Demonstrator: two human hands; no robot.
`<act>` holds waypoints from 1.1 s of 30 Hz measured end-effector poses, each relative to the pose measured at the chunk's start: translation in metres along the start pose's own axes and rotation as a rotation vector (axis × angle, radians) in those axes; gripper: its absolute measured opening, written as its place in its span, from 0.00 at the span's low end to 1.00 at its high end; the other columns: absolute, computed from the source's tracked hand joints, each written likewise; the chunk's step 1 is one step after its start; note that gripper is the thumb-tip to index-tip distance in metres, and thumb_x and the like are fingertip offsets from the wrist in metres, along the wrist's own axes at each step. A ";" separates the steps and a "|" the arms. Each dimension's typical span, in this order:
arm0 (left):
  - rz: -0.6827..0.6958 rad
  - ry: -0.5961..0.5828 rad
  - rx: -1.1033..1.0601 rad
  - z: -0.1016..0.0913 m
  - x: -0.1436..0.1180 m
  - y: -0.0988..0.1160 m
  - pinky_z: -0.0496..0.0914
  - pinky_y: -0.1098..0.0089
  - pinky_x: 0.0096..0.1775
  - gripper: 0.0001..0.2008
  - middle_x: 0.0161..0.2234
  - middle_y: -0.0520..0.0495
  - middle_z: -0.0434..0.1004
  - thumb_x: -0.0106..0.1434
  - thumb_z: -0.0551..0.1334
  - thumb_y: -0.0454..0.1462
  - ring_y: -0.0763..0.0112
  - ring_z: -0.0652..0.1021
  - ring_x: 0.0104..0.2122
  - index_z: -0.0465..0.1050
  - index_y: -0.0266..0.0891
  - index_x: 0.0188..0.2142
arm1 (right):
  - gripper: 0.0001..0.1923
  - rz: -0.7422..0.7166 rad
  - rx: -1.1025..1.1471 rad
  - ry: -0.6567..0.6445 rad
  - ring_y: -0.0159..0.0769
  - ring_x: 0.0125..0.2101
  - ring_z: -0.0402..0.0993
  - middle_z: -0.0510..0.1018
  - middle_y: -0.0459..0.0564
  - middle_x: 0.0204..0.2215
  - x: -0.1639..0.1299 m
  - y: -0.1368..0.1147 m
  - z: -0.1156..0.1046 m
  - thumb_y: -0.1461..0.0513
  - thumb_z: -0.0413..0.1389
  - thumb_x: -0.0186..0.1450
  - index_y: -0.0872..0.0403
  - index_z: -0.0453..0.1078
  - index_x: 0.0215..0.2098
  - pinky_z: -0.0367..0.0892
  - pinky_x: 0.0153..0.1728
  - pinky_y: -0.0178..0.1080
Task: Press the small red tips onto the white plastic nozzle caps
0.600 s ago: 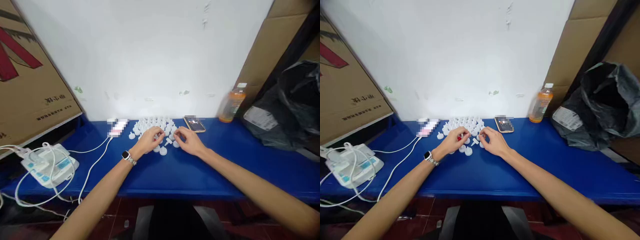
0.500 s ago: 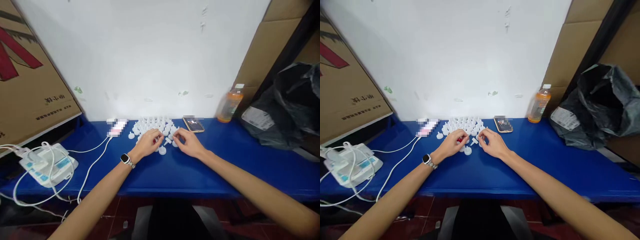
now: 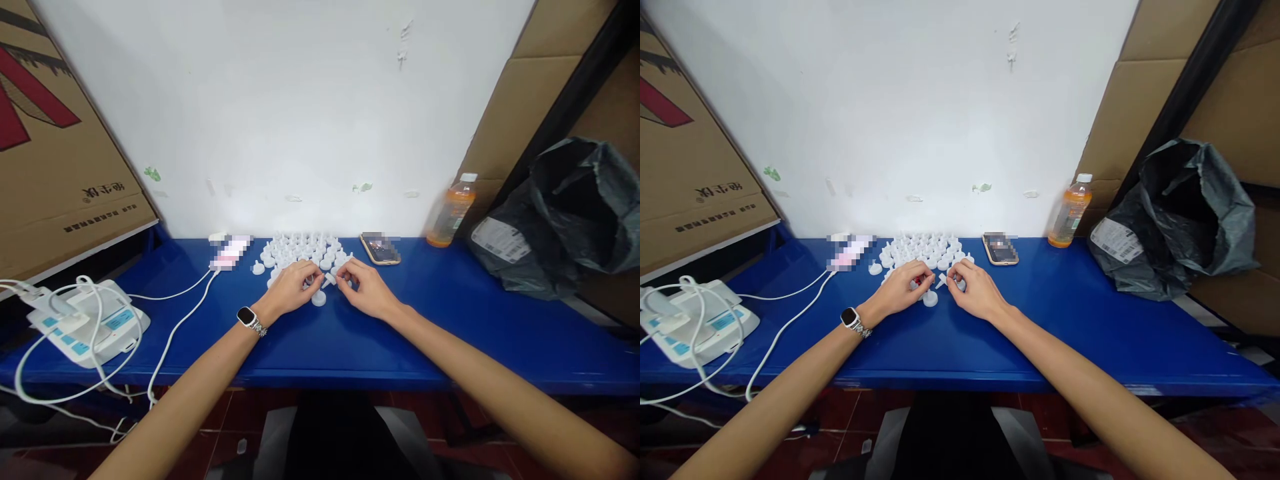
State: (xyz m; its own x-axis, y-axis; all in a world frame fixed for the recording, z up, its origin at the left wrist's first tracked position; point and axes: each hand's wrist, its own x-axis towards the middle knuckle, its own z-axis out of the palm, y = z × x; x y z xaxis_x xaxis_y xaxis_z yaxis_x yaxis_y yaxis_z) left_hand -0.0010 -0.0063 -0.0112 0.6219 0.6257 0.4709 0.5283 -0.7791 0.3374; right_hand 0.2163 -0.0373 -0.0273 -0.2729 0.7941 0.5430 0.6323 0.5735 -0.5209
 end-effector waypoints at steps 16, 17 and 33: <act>-0.016 -0.001 -0.035 0.002 0.000 -0.004 0.66 0.66 0.39 0.13 0.32 0.50 0.74 0.72 0.53 0.42 0.69 0.72 0.33 0.71 0.40 0.34 | 0.04 0.006 0.032 0.016 0.32 0.30 0.67 0.72 0.46 0.31 0.001 0.005 0.000 0.63 0.54 0.67 0.52 0.70 0.34 0.62 0.34 0.36; -0.018 -0.002 -0.035 0.002 0.000 -0.004 0.66 0.66 0.39 0.13 0.32 0.50 0.74 0.72 0.53 0.42 0.69 0.72 0.33 0.71 0.40 0.34 | 0.04 0.005 0.032 0.017 0.32 0.30 0.67 0.72 0.46 0.31 0.001 0.005 0.000 0.63 0.54 0.67 0.52 0.70 0.34 0.62 0.34 0.36; -0.039 -0.010 -0.046 0.003 -0.001 -0.007 0.68 0.67 0.38 0.14 0.32 0.48 0.74 0.71 0.53 0.43 0.68 0.73 0.34 0.72 0.41 0.34 | 0.05 0.003 0.057 0.027 0.32 0.29 0.67 0.72 0.46 0.31 0.002 0.008 0.001 0.63 0.54 0.67 0.53 0.70 0.33 0.62 0.32 0.36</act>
State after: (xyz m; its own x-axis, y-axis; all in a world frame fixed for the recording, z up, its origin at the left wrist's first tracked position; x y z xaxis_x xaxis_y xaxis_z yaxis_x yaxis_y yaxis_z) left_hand -0.0034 -0.0014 -0.0161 0.6070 0.6559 0.4487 0.5256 -0.7549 0.3923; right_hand 0.2198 -0.0311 -0.0313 -0.2511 0.7905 0.5586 0.5908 0.5823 -0.5584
